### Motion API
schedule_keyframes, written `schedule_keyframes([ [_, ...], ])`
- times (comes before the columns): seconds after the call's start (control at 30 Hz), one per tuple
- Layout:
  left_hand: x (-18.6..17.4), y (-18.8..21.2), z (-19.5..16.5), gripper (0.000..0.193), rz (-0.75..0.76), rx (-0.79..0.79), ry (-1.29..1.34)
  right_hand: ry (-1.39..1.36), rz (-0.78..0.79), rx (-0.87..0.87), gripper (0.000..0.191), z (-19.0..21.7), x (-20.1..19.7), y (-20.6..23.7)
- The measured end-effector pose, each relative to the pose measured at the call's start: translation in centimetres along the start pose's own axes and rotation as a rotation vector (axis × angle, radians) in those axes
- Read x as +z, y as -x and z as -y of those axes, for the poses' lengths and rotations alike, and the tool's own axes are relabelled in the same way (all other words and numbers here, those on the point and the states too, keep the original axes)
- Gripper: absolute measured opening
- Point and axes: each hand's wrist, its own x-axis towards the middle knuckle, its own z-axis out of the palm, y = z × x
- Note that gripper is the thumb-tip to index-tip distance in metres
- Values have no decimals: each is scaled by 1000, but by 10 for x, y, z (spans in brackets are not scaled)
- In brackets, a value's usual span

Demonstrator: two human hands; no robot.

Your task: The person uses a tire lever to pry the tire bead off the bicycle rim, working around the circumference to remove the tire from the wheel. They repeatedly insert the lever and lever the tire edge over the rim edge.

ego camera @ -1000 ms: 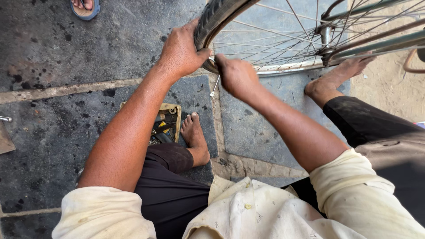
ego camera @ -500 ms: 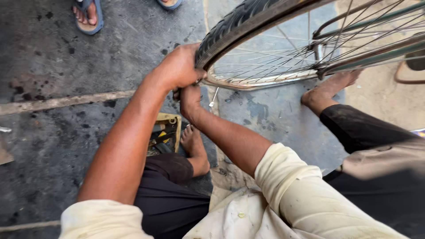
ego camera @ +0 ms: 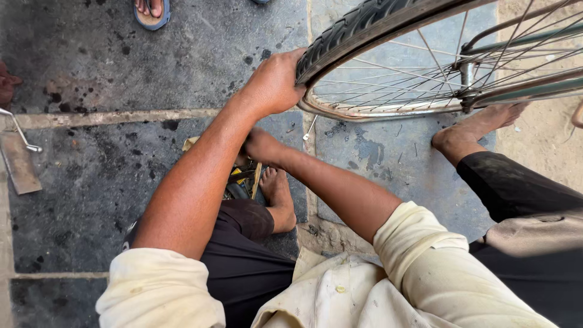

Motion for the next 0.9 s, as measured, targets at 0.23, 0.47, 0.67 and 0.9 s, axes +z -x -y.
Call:
schedule_keyframes([
  [0.23,-37,-17,-43,37,-45,266,-219,554,264,365,59,-63,-86,71],
  [0.47,-67,-10,-81,57,-154,329,-189,692,11,-173,19,-21,-175,102],
  [0.67,-28,11,-58,79,-194,53,-99,1062,-499,-283,18,50,-193,130],
  [0.9,-14,3,-25,84,-122,-18,-157,1189,-385,-290,11,67,-180,122],
])
